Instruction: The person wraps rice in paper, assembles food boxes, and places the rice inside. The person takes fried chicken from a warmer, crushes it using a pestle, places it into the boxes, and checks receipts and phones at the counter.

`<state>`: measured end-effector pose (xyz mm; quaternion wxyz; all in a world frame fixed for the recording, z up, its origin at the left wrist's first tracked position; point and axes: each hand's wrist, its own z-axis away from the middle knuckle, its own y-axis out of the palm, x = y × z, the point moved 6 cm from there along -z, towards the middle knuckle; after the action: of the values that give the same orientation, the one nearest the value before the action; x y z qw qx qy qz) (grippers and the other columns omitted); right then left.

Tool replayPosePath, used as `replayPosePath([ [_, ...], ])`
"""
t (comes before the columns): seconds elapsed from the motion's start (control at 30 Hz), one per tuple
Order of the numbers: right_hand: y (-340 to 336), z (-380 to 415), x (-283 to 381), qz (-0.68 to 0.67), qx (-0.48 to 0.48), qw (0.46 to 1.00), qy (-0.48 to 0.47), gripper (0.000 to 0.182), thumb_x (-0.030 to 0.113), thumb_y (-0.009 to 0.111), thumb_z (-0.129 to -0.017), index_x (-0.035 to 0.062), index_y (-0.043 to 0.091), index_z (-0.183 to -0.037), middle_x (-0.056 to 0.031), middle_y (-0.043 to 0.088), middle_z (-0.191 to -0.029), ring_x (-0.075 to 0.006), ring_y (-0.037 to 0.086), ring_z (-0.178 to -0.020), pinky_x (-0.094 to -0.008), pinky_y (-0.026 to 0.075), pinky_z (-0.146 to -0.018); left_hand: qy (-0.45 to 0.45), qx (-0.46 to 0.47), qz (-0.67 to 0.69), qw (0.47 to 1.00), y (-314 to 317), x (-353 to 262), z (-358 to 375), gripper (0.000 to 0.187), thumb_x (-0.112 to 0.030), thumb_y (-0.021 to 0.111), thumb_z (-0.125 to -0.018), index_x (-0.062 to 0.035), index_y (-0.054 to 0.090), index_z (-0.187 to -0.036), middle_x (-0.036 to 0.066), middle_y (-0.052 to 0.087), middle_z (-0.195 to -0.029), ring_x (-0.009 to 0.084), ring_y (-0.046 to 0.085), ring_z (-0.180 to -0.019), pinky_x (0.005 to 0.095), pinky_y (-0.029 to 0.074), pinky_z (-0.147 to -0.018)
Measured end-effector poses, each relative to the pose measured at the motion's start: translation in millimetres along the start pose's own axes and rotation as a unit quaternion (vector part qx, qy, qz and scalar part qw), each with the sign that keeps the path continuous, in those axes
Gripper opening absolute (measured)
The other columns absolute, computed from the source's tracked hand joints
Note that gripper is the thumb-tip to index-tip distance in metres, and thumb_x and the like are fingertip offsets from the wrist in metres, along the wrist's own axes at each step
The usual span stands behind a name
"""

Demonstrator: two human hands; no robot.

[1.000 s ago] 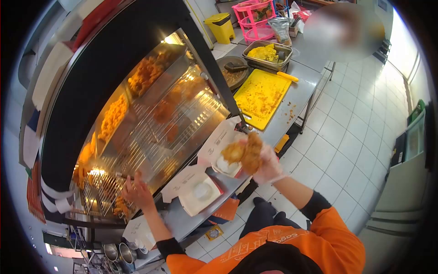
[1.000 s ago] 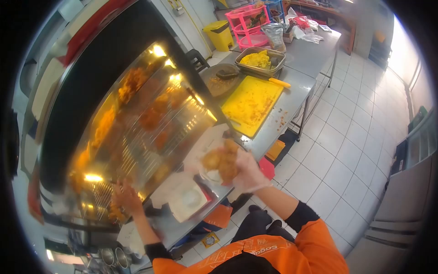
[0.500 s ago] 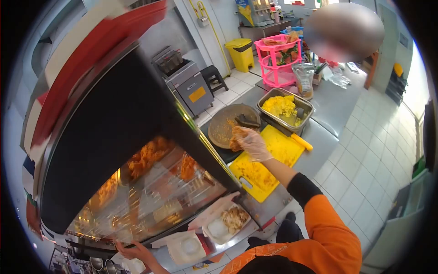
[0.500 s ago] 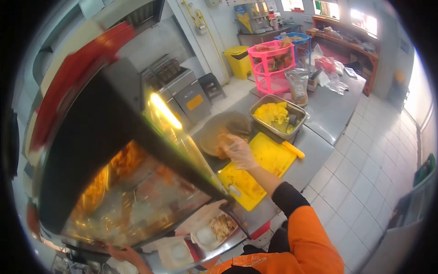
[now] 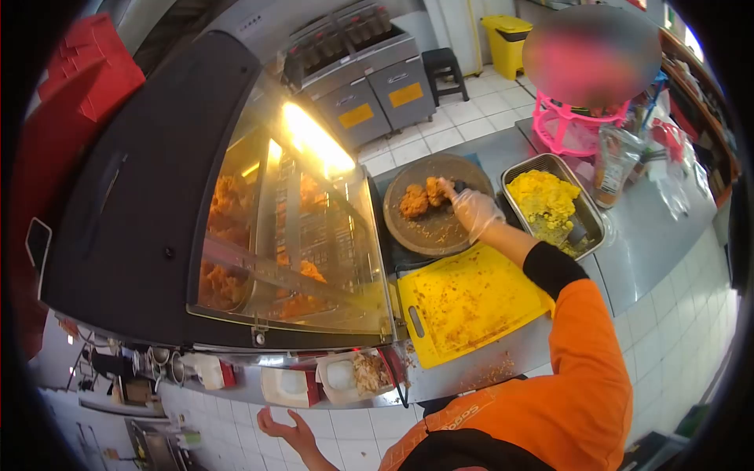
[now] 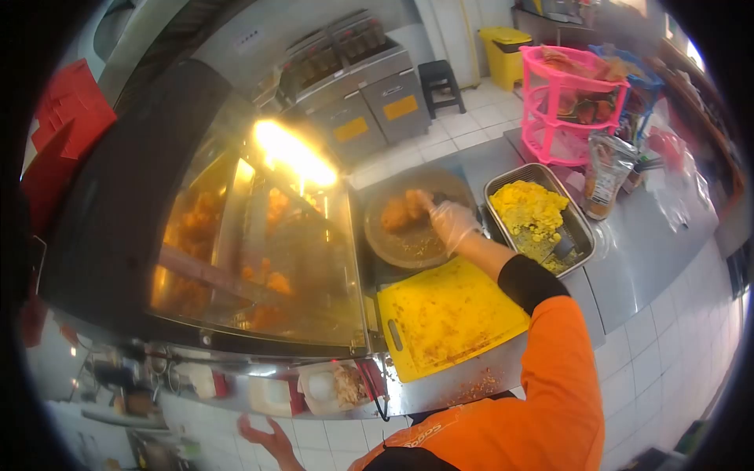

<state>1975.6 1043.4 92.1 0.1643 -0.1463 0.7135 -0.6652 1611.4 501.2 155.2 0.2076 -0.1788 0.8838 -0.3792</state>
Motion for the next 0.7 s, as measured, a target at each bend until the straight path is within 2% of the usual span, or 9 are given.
replayPosePath([
  [0.07, -7.3, -7.2, -17.4, -0.084, 0.045, 0.995, 0.004, 0.08, 0.023, 0.055, -0.092, 0.0145, 0.008, -0.156, -0.0212, 0.067, -0.099, -0.0312, 0.069, -0.09, -0.0405, 0.055, -0.075, 0.002, 0.041, -0.037, 0.998, -1.0, -15.3, 8.6, 0.054, 0.0, 0.058, -0.085, -0.0013, 0.037, -0.135, 0.021, 0.032, -0.136, 0.0371, 0.031, -0.128, 0.0494, 0.03, -0.104],
  [0.13, 6.5, -35.5, -53.9, -0.257, 0.058, 0.955, 0.133, 0.088, 0.034, 0.061, -0.091, 0.0107, 0.007, -0.155, -0.0252, 0.066, -0.109, -0.0344, 0.068, -0.094, -0.0402, 0.052, -0.083, -0.013, 0.077, -0.05, 0.996, -2.5, -19.0, 28.2, 0.053, -0.008, 0.058, -0.086, 0.0023, 0.039, -0.134, 0.022, 0.037, -0.135, 0.0396, 0.035, -0.126, 0.0515, 0.027, -0.106],
  [0.17, 20.7, -46.3, -70.8, -0.38, 0.046, 0.888, 0.255, 0.094, 0.039, 0.066, -0.089, 0.0087, 0.006, -0.155, -0.0271, 0.064, -0.112, -0.0358, 0.066, -0.096, -0.039, 0.05, -0.086, -0.033, 0.095, -0.054, 0.993, -5.4, -18.2, 41.2, 0.053, -0.006, 0.058, -0.085, 0.0025, 0.039, -0.134, 0.022, 0.038, -0.135, 0.0397, 0.035, -0.126, 0.0518, 0.028, -0.106],
  [0.27, -92.6, -7.9, -58.0, -0.403, 0.051, 0.901, 0.151, 0.085, 0.042, 0.059, -0.094, 0.0136, 0.007, -0.155, -0.0289, 0.058, -0.123, -0.0379, 0.059, -0.114, -0.0404, 0.046, -0.097, -0.079, 0.133, -0.058, 0.986, -7.0, -18.7, 82.6, 0.052, -0.003, 0.057, -0.083, 0.0018, 0.042, -0.133, 0.022, 0.039, -0.133, 0.0397, 0.036, -0.124, 0.0522, 0.029, -0.104],
  [0.33, -120.3, 11.2, -36.0, -0.534, -0.029, 0.84, 0.095, 0.077, 0.042, 0.053, -0.097, 0.0148, 0.011, -0.155, -0.0291, 0.051, -0.133, -0.0382, 0.053, -0.122, -0.0422, 0.043, -0.101, -0.084, 0.146, -0.062, 0.984, -2.4, -17.1, 108.4, 0.051, 0.0, 0.056, -0.082, -0.0003, 0.046, -0.132, 0.021, 0.04, -0.132, 0.0393, 0.037, -0.123, 0.052, 0.03, -0.102],
  [0.4, -105.7, 4.0, -23.1, -0.537, -0.02, 0.841, 0.07, 0.07, 0.042, 0.05, -0.098, 0.0163, 0.016, -0.154, -0.028, 0.047, -0.138, -0.0385, 0.05, -0.125, -0.0428, 0.042, -0.103, -0.113, 0.16, -0.027, 0.98, 13.6, -35.4, 112.7, 0.052, 0.003, 0.058, -0.08, -0.0049, 0.051, -0.131, 0.019, 0.038, -0.133, 0.0359, 0.039, -0.12, 0.049, 0.032, -0.101],
  [0.5, -8.1, -30.7, -10.9, -0.347, 0.12, 0.926, 0.088, 0.06, 0.039, 0.048, -0.1, 0.0191, 0.024, -0.151, -0.0242, 0.048, -0.139, -0.039, 0.05, -0.124, -0.0415, 0.043, -0.101, -0.098, 0.191, -0.034, 0.976, 14.9, -55.0, 108.9, 0.052, 0.005, 0.059, -0.078, -0.0096, 0.055, -0.128, 0.016, 0.041, -0.131, 0.0326, 0.042, -0.116, 0.0462, 0.032, -0.101],
  [0.57, -33.6, -48.4, -25.2, -0.376, 0.073, 0.922, 0.057, 0.058, 0.037, 0.048, -0.1, 0.0204, 0.025, -0.151, -0.0214, 0.047, -0.141, -0.0383, 0.049, -0.126, -0.0405, 0.043, -0.102, -0.051, 0.202, -0.058, 0.976, 16.8, -54.9, 102.2, 0.052, 0.005, 0.058, -0.078, -0.0098, 0.056, -0.128, 0.015, 0.042, -0.131, 0.0316, 0.042, -0.116, 0.0455, 0.032, -0.101],
  [0.7, -47.0, -29.3, -14.6, -0.496, 0.001, 0.866, 0.069, 0.058, 0.036, 0.049, -0.099, 0.021, 0.027, -0.151, -0.0186, 0.049, -0.14, -0.0373, 0.048, -0.127, -0.0402, 0.041, -0.103, -0.109, 0.163, -0.019, 0.98, 18.0, -46.1, 108.9, 0.049, 0.005, 0.058, -0.078, -0.0101, 0.058, -0.125, 0.014, 0.045, -0.129, 0.0314, 0.043, -0.115, 0.0454, 0.032, -0.101],
])
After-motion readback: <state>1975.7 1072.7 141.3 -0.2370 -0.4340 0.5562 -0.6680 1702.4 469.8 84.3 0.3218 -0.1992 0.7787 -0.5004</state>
